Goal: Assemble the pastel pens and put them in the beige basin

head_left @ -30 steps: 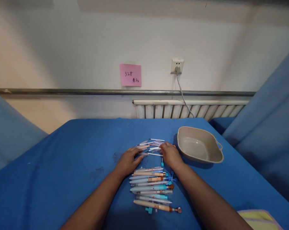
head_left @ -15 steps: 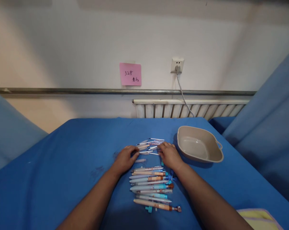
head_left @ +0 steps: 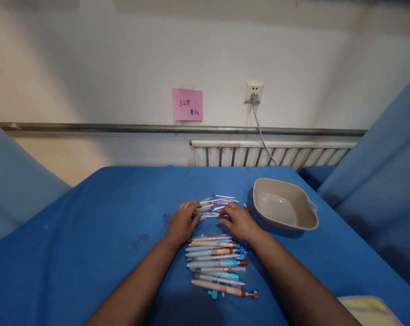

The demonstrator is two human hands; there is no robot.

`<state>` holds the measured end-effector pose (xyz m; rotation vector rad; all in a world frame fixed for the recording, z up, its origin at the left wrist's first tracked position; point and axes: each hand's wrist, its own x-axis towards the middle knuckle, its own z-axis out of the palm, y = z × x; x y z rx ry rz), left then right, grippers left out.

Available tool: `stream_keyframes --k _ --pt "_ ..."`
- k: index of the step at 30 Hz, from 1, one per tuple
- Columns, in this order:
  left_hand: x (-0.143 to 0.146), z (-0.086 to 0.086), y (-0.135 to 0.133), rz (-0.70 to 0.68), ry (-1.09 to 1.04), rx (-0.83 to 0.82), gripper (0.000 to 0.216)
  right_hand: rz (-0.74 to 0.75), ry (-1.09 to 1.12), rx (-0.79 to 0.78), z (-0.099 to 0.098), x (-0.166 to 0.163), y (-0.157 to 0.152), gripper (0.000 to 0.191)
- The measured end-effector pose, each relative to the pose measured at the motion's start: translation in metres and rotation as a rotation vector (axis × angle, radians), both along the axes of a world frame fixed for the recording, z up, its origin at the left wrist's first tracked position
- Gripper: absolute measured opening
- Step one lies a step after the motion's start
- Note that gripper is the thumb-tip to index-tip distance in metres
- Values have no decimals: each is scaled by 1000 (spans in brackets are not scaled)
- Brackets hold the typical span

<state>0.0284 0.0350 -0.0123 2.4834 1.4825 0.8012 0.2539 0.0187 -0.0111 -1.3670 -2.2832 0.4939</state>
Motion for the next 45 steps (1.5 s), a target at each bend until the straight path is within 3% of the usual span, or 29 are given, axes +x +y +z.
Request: stream_keyframes --k 3,6,11,17,21,25,28,30,33,36,39,42,45 --pt "-3 0 0 -6 -46 14 17 197 69 -116 1 -6 -6 21" --pt "-2 2 -1 -22 -74 14 16 251 -8 -73 2 -10 -10 19" --pt "1 7 -5 -54 -166 -17 17 197 -116 16 2 -6 -7 20" --pt "3 13 -10 -183 -120 -199 21 99 50 -76 -9 0 4 19" --pt "5 12 -10 -222 -89 -228 22 111 129 -62 -14 -1 7 19" --pt "6 13 -10 -152 -52 -284 34 72 162 -46 -14 -2 7 19" --pt "5 14 -10 -128 -99 -208 30 65 169 -29 -14 -2 7 18" --pt "4 13 -10 -158 -140 -171 42 69 169 -16 -16 -2 7 17" --pt "3 10 -9 -123 -145 -235 31 77 180 11 -18 -2 7 17" --pt "3 11 -9 -32 -139 -262 35 83 181 29 -18 -2 7 18" --pt "4 13 -10 -118 -116 -184 49 80 164 22 -18 -2 6 18" --pt "3 14 -10 -165 -78 -189 38 74 162 12 -18 -2 7 18" --pt "0 12 -6 -39 -48 -269 35 63 177 18 -17 0 8 20"
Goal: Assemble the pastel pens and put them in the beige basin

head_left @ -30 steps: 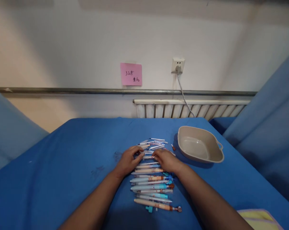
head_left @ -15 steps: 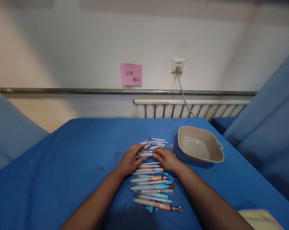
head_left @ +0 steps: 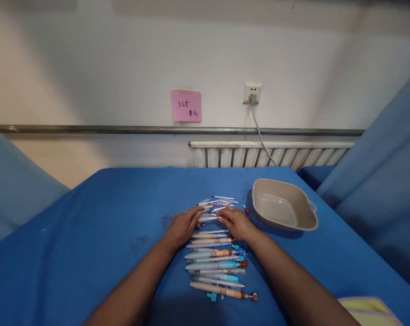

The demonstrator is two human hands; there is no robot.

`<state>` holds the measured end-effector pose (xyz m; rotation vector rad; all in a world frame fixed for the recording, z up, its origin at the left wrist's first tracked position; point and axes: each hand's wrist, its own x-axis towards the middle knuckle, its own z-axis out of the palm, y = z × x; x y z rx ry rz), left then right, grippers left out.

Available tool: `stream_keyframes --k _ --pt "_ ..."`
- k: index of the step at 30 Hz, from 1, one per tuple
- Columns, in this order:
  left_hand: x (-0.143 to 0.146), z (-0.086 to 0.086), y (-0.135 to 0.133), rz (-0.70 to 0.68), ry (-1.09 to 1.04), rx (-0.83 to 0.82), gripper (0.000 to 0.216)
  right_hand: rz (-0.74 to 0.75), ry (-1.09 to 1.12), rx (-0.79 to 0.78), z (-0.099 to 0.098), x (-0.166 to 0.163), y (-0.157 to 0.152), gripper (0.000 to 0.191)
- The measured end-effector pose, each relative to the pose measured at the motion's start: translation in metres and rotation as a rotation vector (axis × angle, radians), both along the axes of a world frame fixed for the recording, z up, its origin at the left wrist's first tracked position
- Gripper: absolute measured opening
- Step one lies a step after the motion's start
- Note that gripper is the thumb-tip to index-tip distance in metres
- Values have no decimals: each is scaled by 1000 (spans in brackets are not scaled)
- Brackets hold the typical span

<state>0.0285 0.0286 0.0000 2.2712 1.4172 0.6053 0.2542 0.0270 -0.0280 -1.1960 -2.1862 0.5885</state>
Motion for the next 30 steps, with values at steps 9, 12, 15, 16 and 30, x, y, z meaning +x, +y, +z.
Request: stream_keyframes --k 9,12,15,16,30 --pt "-8 -5 8 194 55 104 38 -251 -103 -41 -1 12 7 19" --pt "-6 -6 6 175 -5 95 38 -337 -89 -53 -1 10 8 22" --pt "1 -6 2 82 -72 64 35 -300 -26 -80 2 3 5 27" --pt "3 -7 0 56 -92 56 35 -269 -27 -83 4 1 4 27" --pt "-10 -20 14 195 -114 91 38 -264 -416 81 16 9 -2 20"
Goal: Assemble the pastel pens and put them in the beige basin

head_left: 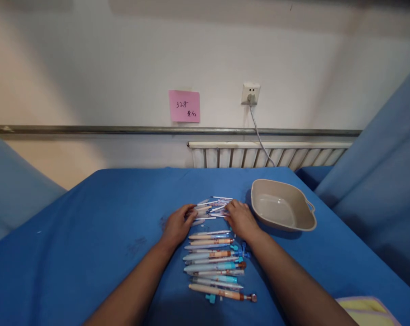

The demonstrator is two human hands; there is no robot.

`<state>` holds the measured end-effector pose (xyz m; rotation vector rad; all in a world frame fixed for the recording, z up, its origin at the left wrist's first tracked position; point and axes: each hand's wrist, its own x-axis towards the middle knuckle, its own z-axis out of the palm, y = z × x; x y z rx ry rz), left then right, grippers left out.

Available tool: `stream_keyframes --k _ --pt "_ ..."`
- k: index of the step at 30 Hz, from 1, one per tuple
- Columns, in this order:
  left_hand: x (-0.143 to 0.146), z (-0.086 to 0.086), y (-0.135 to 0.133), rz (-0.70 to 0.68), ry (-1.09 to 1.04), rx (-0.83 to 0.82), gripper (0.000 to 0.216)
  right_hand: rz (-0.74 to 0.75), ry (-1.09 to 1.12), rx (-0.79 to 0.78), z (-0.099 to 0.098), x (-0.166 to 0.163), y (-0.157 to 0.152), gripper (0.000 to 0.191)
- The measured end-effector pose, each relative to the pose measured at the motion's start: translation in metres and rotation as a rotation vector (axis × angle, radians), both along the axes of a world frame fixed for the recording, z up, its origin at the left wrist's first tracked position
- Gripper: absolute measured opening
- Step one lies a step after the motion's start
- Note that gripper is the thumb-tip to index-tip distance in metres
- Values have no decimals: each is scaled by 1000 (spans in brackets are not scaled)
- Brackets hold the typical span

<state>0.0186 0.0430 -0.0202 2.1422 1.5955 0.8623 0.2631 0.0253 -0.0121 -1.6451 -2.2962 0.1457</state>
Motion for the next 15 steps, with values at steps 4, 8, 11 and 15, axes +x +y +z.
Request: stream_keyframes --k 4,8,11,15 --pt "6 -2 -3 -44 27 24 36 209 129 -39 1 -6 -5 26" --pt "6 -1 -5 -62 29 40 34 390 132 -128 0 -11 -10 16" --pt "6 2 -6 -89 29 60 32 362 82 -96 -1 -13 -11 15" --pt "7 7 -10 -167 3 69 30 333 156 -116 -5 -10 -7 21"
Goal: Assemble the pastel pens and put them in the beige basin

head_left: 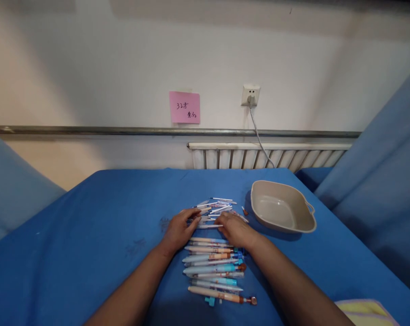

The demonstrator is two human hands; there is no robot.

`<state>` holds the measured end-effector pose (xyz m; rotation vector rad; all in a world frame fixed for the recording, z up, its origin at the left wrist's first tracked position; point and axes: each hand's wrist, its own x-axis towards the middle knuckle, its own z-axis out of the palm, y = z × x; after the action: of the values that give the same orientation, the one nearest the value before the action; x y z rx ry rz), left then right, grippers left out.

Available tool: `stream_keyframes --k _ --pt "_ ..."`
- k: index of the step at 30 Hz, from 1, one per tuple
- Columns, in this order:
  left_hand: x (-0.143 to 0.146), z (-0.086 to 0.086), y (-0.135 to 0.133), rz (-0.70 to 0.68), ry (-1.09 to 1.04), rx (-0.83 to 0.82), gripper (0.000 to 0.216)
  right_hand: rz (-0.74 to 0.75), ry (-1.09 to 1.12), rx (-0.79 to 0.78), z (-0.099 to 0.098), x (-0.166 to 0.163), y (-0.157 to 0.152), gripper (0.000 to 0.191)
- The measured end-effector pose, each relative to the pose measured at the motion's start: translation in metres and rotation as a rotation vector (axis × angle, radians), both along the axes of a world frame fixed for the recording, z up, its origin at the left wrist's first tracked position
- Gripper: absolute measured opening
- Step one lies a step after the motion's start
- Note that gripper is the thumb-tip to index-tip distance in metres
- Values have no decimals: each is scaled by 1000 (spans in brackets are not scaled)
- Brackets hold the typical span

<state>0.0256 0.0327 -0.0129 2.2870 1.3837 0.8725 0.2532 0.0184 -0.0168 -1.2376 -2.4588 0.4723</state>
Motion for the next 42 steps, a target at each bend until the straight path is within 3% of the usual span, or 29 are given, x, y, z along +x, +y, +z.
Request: stream_keyframes --k 5,13,17,20,22,26,29,31,34,37,40,42 --pt "2 7 -4 -163 26 -31 26 -34 172 -34 -6 4 8 17" --pt "7 12 -5 -200 104 -140 37 30 349 -41 -8 -4 8 18" --pt "7 12 -7 -165 45 -92 31 -25 366 -24 -7 -4 7 14" --pt "7 12 -7 -146 -16 -40 41 -53 383 -34 -7 -4 7 13" --pt "6 11 -7 -107 -6 -76 32 -52 383 -44 -7 -4 7 13" --pt "5 11 -6 -9 15 -97 34 -58 360 -21 -6 -4 5 14" --pt "5 12 -7 -78 6 -7 46 -67 335 -15 -6 -3 6 13" --pt "5 12 -7 -107 31 -20 40 -69 337 -13 -7 -3 7 13" --pt "6 12 -7 -33 80 -118 34 -67 354 2 -7 -2 7 13" --pt "5 13 -7 10 68 -78 39 -72 348 -1 -6 -2 6 14" --pt "6 13 -8 -84 40 -1 52 -76 342 -12 -5 -2 6 14" --pt "6 13 -8 -102 55 -36 45 -77 343 -7 -5 -2 6 14"
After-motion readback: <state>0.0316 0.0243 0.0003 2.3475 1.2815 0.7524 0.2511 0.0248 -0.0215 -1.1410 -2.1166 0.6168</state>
